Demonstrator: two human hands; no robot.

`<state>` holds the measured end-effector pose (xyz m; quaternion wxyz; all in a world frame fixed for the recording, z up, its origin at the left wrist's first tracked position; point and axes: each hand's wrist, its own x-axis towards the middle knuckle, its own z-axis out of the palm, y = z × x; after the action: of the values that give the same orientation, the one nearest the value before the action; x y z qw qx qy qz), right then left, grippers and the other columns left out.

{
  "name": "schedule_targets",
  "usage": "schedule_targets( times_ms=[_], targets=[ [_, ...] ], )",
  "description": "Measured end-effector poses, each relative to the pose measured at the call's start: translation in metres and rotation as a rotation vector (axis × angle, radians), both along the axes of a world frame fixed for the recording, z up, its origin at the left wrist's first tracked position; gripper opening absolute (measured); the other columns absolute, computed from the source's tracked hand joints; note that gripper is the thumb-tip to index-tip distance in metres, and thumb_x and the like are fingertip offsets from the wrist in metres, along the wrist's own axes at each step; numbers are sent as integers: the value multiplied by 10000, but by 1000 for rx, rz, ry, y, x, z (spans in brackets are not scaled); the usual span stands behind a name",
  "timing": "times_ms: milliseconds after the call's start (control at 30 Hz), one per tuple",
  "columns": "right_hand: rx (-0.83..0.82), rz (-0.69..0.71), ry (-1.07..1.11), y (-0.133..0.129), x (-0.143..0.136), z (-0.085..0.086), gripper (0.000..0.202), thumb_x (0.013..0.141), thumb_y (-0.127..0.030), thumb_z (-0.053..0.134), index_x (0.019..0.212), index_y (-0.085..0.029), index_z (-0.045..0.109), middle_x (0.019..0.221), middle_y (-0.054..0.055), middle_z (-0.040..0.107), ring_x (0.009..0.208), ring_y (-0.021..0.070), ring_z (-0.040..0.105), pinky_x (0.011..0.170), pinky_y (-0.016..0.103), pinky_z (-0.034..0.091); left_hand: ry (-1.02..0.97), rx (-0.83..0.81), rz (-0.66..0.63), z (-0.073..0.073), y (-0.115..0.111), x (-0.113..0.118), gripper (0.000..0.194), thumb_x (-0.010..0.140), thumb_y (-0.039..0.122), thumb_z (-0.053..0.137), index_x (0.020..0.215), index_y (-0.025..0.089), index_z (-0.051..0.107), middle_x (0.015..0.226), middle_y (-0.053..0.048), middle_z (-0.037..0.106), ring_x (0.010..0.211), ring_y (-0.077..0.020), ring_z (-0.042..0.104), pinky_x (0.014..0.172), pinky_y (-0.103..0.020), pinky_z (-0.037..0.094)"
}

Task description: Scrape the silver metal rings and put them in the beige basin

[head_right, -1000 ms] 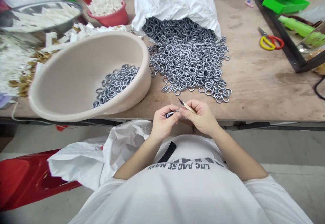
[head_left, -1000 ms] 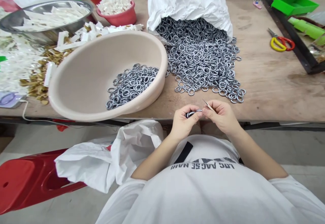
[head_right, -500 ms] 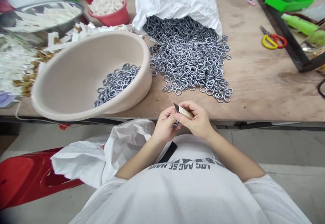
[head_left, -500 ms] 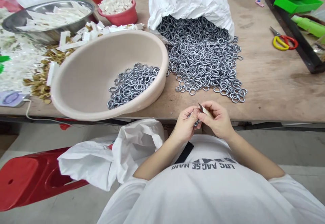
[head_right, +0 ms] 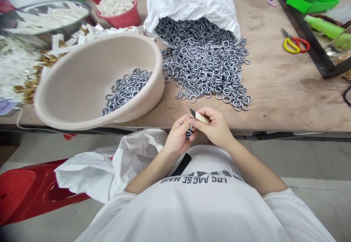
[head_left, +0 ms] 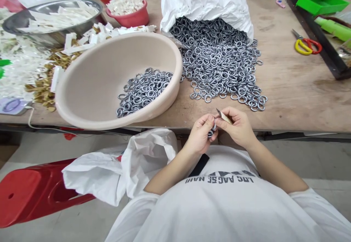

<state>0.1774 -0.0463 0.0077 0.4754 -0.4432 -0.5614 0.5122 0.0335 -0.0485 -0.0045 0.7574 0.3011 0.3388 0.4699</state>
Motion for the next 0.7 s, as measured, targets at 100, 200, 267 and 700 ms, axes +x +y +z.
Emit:
schedule_targets(
  times_ms=[100, 200, 267, 700],
  targets=[
    [28, -86, -20, 4, 3, -3, 226, 849, -422, 710, 843, -203, 653, 734, -16, 607, 685, 132, 549, 667, 264, 449, 5, 21, -10, 1, 1, -2, 388, 835, 490, 690, 747, 154, 517, 657, 41, 473, 419, -21, 405, 376, -168, 236],
    [88, -138, -83, 5, 4, -3, 209, 863, -409, 697, 878, -204, 653, 759, -19, 590, 710, 127, 531, 684, 260, 434, 7, 18, 2, 2, 3, -5, 392, 838, 498, 683, 760, 159, 502, 664, 47, 465, 417, -21, 414, 379, -168, 226],
    [127, -123, -127, 3, 4, -1, 212, 867, -414, 693, 889, -206, 654, 778, -15, 601, 719, 131, 532, 689, 264, 428, 7, 20, 27, 2, 5, -6, 391, 839, 493, 683, 759, 162, 492, 662, 49, 465, 412, -23, 418, 375, -170, 218],
    [467, -3, -637, -9, 4, 0, 372, 918, -513, 590, 712, -203, 599, 679, 8, 561, 634, 131, 480, 609, 281, 321, -13, -24, 78, 8, 4, -3, 402, 795, 514, 722, 750, 162, 533, 641, 49, 452, 402, -18, 343, 345, -171, 218]
  ],
)
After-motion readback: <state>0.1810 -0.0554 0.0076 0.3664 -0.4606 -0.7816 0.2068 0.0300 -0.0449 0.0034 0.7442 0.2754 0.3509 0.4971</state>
